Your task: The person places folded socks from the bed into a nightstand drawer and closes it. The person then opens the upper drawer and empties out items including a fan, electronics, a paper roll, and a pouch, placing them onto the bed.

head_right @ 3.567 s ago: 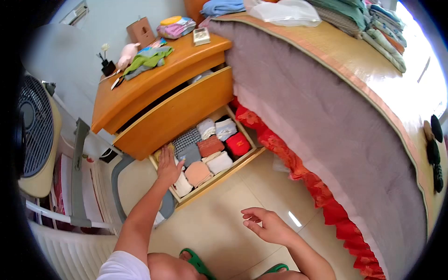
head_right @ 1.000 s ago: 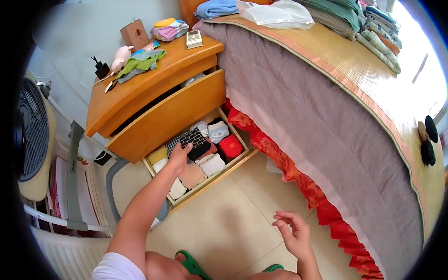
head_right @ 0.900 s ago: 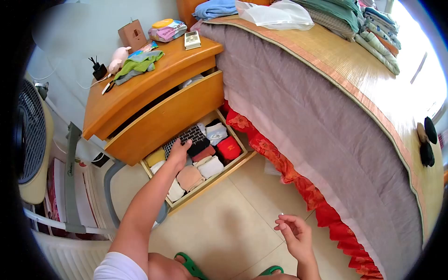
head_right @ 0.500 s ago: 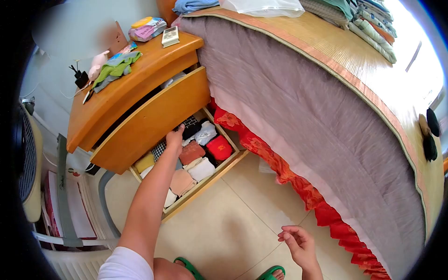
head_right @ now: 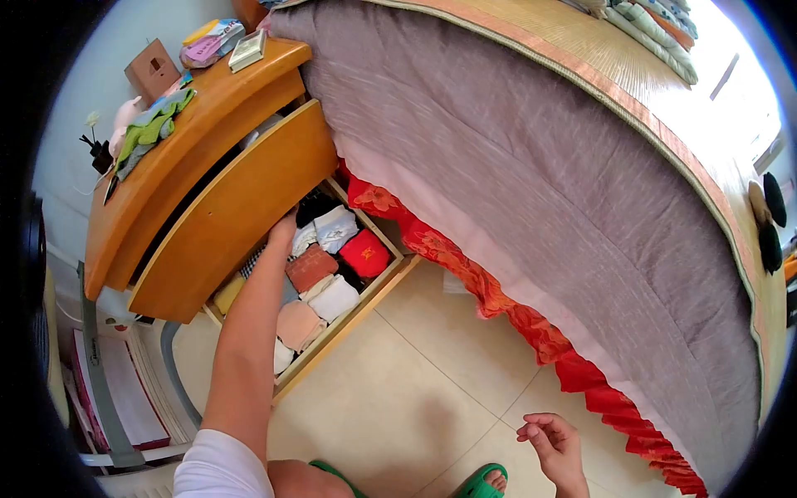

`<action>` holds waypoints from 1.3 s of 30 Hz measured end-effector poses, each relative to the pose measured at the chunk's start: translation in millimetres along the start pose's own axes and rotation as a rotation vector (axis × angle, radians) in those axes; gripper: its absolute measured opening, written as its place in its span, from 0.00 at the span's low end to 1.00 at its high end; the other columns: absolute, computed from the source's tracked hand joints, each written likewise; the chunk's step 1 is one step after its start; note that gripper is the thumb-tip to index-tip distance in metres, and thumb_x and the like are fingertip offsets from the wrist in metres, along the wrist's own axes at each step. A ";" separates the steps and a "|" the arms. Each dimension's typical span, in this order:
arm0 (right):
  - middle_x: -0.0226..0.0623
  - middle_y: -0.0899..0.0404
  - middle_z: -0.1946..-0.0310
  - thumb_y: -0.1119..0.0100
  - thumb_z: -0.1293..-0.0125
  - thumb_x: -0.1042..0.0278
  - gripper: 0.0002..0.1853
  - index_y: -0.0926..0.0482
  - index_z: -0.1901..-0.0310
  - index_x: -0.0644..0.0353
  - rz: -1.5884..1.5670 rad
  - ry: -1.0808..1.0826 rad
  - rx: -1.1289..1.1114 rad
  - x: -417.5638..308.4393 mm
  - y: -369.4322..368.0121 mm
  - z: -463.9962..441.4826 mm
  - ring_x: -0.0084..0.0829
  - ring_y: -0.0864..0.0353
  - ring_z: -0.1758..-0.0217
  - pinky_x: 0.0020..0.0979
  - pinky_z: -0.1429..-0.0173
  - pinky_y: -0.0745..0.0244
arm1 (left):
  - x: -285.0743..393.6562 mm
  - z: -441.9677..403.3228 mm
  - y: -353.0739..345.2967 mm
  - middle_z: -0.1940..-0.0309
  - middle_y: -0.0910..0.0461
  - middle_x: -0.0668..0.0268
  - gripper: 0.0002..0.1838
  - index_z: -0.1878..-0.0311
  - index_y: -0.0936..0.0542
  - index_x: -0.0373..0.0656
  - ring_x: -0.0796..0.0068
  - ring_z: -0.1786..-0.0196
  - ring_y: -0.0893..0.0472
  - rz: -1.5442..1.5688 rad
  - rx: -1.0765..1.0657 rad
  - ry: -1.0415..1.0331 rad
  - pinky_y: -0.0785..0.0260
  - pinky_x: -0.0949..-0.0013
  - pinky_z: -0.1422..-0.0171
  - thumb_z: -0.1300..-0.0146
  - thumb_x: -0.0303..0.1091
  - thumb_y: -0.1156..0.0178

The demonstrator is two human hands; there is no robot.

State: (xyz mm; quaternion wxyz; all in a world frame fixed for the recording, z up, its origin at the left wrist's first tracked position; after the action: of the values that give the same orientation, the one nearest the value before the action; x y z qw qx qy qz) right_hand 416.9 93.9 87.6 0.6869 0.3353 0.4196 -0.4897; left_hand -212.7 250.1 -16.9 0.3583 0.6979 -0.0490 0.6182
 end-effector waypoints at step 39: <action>0.44 0.19 0.58 0.41 0.40 0.81 0.11 0.20 0.55 0.66 1.097 1.233 0.774 -344.7 156.5 80.3 0.42 0.18 0.54 0.31 0.50 0.23 | 216.9 396.2 -29.1 0.33 0.32 0.58 0.29 0.36 0.26 0.47 0.51 0.27 0.40 -0.323 -0.893 -1.398 0.56 0.41 0.24 0.41 0.42 0.36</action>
State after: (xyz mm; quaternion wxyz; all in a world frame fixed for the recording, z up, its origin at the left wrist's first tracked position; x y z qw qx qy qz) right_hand 528.1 205.1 441.2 0.3167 0.8974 0.3004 0.0650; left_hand 180.2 130.7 173.4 0.5719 0.7110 -0.3987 -0.0920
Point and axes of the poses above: each hand's wrist, its own z-axis away from the middle knuckle, its own y-axis out of the back of the hand, x = y × z, the point moved 8 cm from there along -z, towards the middle knuckle
